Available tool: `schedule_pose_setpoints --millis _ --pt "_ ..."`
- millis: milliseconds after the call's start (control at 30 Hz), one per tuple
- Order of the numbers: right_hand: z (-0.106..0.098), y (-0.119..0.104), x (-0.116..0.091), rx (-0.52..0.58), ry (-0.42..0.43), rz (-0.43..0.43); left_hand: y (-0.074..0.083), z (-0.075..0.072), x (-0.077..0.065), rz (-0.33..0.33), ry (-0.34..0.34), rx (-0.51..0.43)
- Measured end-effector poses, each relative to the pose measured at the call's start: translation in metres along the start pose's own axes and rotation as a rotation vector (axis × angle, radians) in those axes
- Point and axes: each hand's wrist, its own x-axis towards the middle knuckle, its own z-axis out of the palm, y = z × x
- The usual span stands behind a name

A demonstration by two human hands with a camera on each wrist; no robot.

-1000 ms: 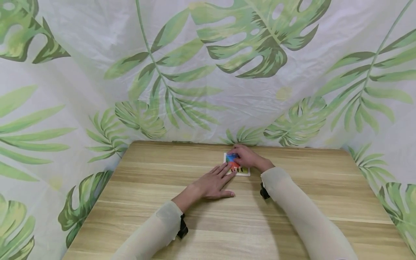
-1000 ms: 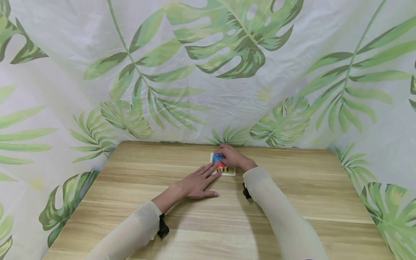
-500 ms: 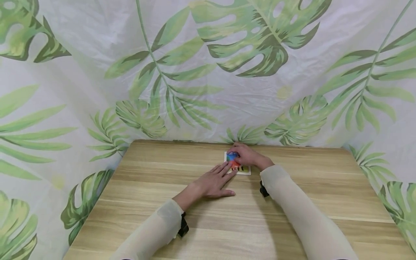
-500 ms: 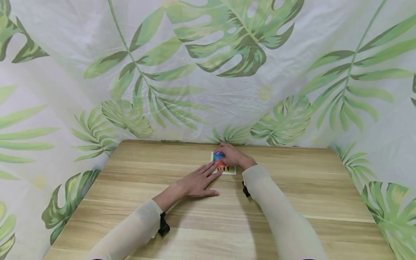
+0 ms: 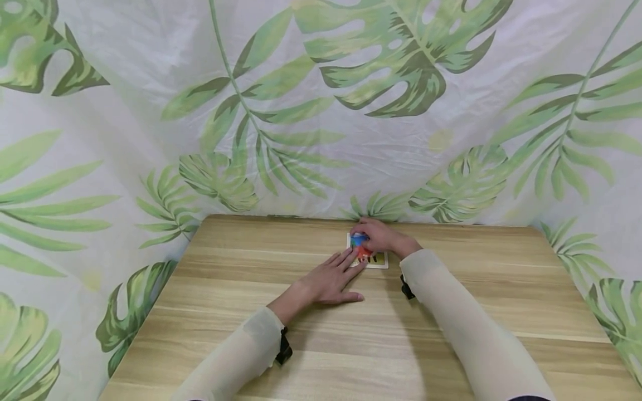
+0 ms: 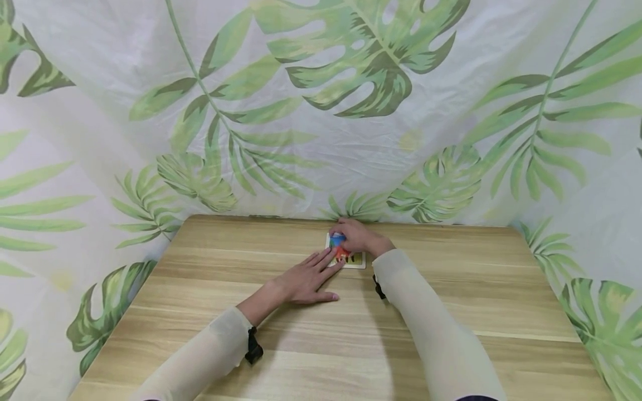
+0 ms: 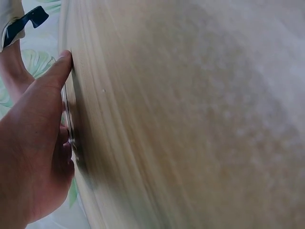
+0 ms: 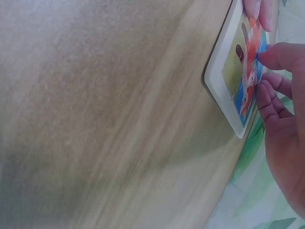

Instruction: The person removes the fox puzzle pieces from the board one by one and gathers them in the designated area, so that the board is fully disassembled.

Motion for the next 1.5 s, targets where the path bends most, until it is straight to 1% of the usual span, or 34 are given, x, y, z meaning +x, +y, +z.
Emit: schedule_pose_setpoints --millis 167,367,633,733,967,1267,1500 --pt "-0.0011 0.0 0.0003 0.0 -0.005 0.001 0.0016 -0.0025 -0.0005 -0.002 -0.002 0.006" --pt "-0.0013 0.0002 0.0014 -0.01 -0.01 -0.001 0.001 -0.0009 0.0003 -0.003 -0.004 0.014" --pt "-0.0014 -0.0011 0.0019 -0.017 -0.05 0.041 0.0016 -0.0011 0.0013 -0.011 -0.009 -0.005" --pt "-0.0005 -0.0006 0.0023 -0.003 -0.047 0.042 0.0022 -0.0019 0.001 -0.015 -0.014 -0.007" --pt "-0.0004 0.0016 0.0034 -0.007 -0.05 0.027 0.0025 -0.0023 -0.0003 -0.017 -0.006 -0.01" --pt "-0.0021 -0.0012 0.0044 -0.035 -0.055 0.008 0.0021 -0.003 -0.0006 -0.024 -0.015 -0.019" --pt "-0.0022 0.0023 0.0047 -0.046 -0.059 0.004 0.0034 -0.0048 -0.0003 -0.019 -0.015 -0.016"
